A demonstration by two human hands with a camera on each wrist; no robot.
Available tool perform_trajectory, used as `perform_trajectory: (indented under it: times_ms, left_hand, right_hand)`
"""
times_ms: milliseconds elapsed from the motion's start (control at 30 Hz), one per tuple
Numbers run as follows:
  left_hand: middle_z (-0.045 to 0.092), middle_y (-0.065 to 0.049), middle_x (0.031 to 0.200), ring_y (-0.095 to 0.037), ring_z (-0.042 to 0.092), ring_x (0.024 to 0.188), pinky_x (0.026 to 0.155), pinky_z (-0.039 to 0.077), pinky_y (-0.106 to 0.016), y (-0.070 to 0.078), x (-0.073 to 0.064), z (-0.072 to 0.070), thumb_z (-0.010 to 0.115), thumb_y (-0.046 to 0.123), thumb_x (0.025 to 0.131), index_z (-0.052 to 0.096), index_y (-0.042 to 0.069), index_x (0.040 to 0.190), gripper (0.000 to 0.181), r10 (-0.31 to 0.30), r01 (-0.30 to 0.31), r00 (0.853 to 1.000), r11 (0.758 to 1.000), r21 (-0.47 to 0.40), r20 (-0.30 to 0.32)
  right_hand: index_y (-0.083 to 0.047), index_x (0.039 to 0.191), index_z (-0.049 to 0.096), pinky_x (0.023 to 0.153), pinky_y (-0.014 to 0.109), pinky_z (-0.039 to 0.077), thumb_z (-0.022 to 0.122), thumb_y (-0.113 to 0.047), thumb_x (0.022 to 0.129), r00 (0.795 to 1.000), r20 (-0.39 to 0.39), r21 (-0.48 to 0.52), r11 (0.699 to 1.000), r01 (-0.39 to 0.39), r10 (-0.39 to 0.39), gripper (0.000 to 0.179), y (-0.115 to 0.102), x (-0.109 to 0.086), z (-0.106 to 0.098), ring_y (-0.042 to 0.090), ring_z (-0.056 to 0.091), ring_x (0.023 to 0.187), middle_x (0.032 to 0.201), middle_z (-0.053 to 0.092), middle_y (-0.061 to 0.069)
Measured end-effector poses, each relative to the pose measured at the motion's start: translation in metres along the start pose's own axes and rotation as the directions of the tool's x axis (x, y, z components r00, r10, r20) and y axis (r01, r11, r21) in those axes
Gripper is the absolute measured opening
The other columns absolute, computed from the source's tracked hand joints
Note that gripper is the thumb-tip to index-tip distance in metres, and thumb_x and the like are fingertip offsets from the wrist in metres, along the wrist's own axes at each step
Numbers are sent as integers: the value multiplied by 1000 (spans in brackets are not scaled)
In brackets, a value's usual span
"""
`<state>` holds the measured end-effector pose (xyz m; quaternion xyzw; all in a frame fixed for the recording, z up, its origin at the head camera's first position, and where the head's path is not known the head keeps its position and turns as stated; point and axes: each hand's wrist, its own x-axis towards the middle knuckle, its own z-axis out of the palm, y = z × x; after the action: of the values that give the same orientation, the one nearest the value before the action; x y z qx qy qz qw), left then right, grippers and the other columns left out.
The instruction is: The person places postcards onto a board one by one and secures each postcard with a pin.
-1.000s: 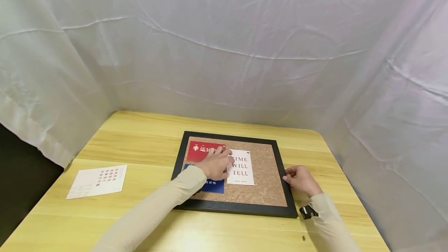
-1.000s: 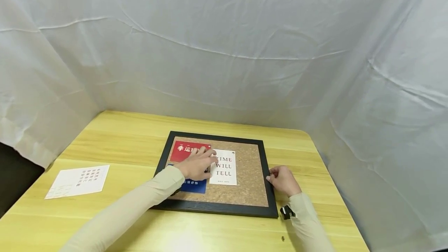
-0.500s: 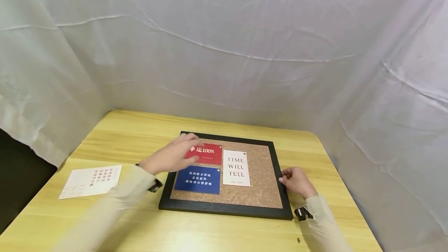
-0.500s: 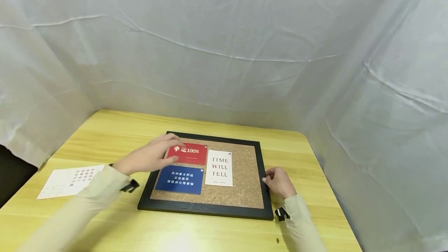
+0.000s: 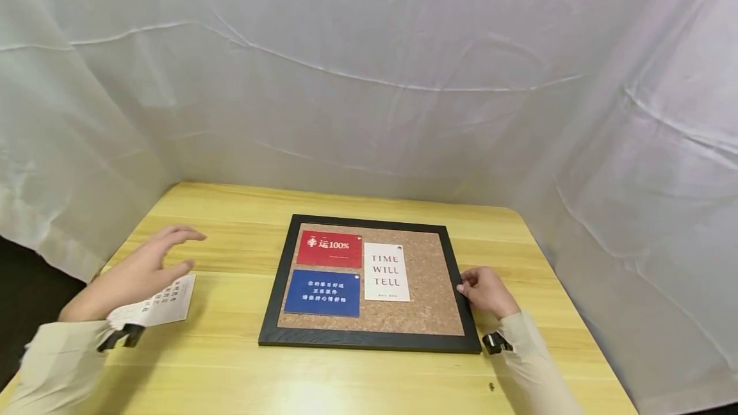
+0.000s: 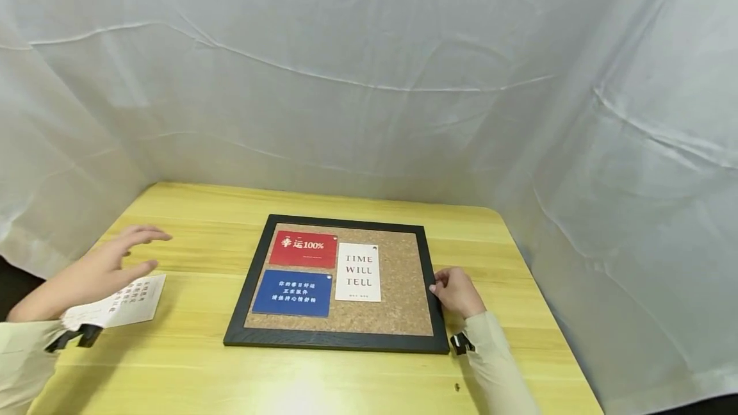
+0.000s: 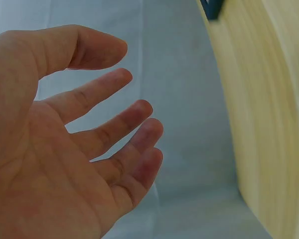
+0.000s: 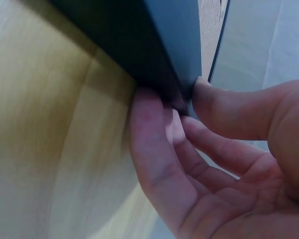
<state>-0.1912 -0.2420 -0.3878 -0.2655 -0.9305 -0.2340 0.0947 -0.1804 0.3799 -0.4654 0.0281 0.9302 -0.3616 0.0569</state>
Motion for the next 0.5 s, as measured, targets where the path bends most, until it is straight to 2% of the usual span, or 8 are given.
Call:
perform_trajectory:
  times_ms: [67, 167, 233, 367, 433, 500]
  left_hand:
    - [55, -24, 139, -44, 53, 121, 89, 45, -49, -16, -12, -3, 71, 3, 93, 58, 2, 136, 46, -38, 38, 999, 999, 11, -6]
    - [51, -29, 141, -50, 51, 120, 88, 47, -57, -36, -29, -8, 69, 4, 95, 54, -1, 139, 47, -131, 131, 990, 991, 5, 46]
    - [46, -35, 142, -57, 48, 120, 86, 45, -68, -48, -38, -10, 67, 6, 98, 49, -5, 142, 49, -203, 205, 973, 979, -8, 106]
    - [40, -43, 141, -63, 44, 119, 84, 45, -70, -70, -56, -11, 64, 10, 100, 43, -11, 145, 54, -319, 320, 929, 947, 28, 185]
    - [39, -45, 140, -64, 43, 119, 83, 46, -70, -78, -63, -10, 64, 11, 100, 41, -13, 145, 56, -347, 345, 916, 937, 49, 200]
    - [40, -47, 138, -65, 43, 119, 84, 46, -70, -84, -70, -9, 65, 10, 99, 42, -16, 143, 56, -349, 345, 914, 937, 58, 206]
  right_hand:
    - [15, 115, 67, 61, 32, 59, 64, 0, 98, 1000, -1, 5, 1000, -2, 2, 22, -1, 1, 0, 18, 66, 73, 92, 68, 18]
    - [16, 115, 66, 60, 33, 59, 64, 1, 98, 1000, -2, 14, 1000, 1, -1, 22, -1, 1, 1, 17, 66, 73, 91, 68, 19]
    - [16, 115, 66, 60, 33, 59, 64, 1, 98, 1000, -2, 21, 1000, 1, -1, 22, 0, 2, 2, 17, 66, 73, 91, 68, 19]
    - [16, 115, 65, 61, 34, 60, 63, 1, 98, 1000, 2, 27, 1000, 8, -8, 23, 0, 2, 2, 17, 66, 73, 92, 68, 19]
    - [16, 116, 65, 62, 34, 60, 63, 1, 99, 1000, 5, 27, 1000, 1, -1, 23, 0, 2, 2, 17, 65, 74, 94, 67, 19]
    - [16, 117, 65, 62, 34, 60, 63, 1, 99, 1000, 7, 23, 1000, -6, 5, 24, -1, 1, 1, 18, 65, 75, 94, 67, 19]
